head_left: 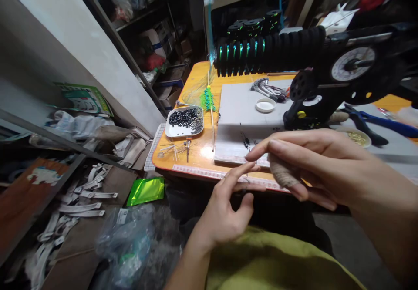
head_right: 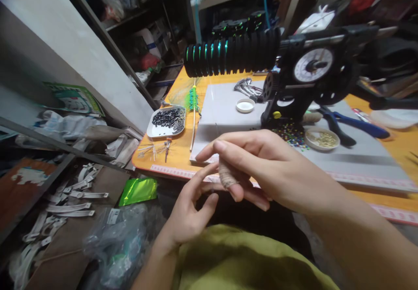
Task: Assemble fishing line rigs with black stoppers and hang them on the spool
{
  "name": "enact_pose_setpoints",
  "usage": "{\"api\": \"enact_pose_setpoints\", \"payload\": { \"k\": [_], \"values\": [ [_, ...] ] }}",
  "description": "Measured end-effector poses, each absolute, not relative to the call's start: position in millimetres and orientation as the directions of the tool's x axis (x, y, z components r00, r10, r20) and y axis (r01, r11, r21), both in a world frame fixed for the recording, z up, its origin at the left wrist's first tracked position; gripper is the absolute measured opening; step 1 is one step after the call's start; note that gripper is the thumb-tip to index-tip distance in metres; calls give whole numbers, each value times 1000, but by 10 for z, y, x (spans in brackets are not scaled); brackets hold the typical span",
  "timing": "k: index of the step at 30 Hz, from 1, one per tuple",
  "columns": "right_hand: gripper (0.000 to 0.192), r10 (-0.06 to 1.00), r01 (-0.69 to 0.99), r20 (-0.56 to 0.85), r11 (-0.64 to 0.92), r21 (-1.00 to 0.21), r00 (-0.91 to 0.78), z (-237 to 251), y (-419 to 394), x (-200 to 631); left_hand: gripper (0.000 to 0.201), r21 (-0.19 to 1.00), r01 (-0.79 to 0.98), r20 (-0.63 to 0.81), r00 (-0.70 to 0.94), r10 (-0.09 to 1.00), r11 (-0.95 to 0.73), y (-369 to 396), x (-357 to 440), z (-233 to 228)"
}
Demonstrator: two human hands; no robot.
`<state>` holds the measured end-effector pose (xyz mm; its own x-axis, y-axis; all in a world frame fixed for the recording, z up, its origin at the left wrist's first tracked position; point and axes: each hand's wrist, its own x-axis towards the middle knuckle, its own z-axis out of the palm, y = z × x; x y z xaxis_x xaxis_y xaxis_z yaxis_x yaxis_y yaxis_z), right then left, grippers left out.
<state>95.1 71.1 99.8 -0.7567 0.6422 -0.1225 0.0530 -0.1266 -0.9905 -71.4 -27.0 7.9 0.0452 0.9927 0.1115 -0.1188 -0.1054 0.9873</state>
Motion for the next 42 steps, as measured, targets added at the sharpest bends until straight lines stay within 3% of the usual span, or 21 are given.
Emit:
{"api": "enact_pose_setpoints", "payload": {
  "k": [4, 8, 11, 15, 17, 22, 34, 42],
  "values": [
    [44, 610, 64, -127, -124, -990, -782, 1044, 731, 925, 42, 981, -43, 192, 32, 981, -191, -78, -717, 180],
    [43, 614, 64, -152, -163, -984, -775, 1005, 739, 912, 35, 958, -227, 169, -47, 984, -176, -14, -621, 179],
    [38, 623, 1, -188, -287, -958, -759, 913, 720, 907, 27, 935, -324, 124, -81, 989, -144, -70, -544, 164],
    [43, 630, -156, -251, -517, -842, -735, 794, 667, 895, 37, 880, -475, 14, 37, 999, 5, -174, -451, 181],
    [45, 629, -188, -266, -559, -808, -730, 770, 648, 896, 42, 853, -519, -22, 68, 997, 54, -208, -410, 191],
    [46, 656, -195, -269, -545, -816, -706, 781, 673, 915, 43, 787, -609, -54, 96, 994, 102, -289, -337, 147],
    [41, 639, -194, -286, -573, -796, -714, 704, 754, 837, 39, 459, -852, -141, 208, 968, 250, -471, -256, -124],
    [39, 646, -189, -264, -543, -819, -716, 702, 731, 861, 37, 474, -840, -168, 207, 964, 263, -540, -256, -119]
  ]
}}
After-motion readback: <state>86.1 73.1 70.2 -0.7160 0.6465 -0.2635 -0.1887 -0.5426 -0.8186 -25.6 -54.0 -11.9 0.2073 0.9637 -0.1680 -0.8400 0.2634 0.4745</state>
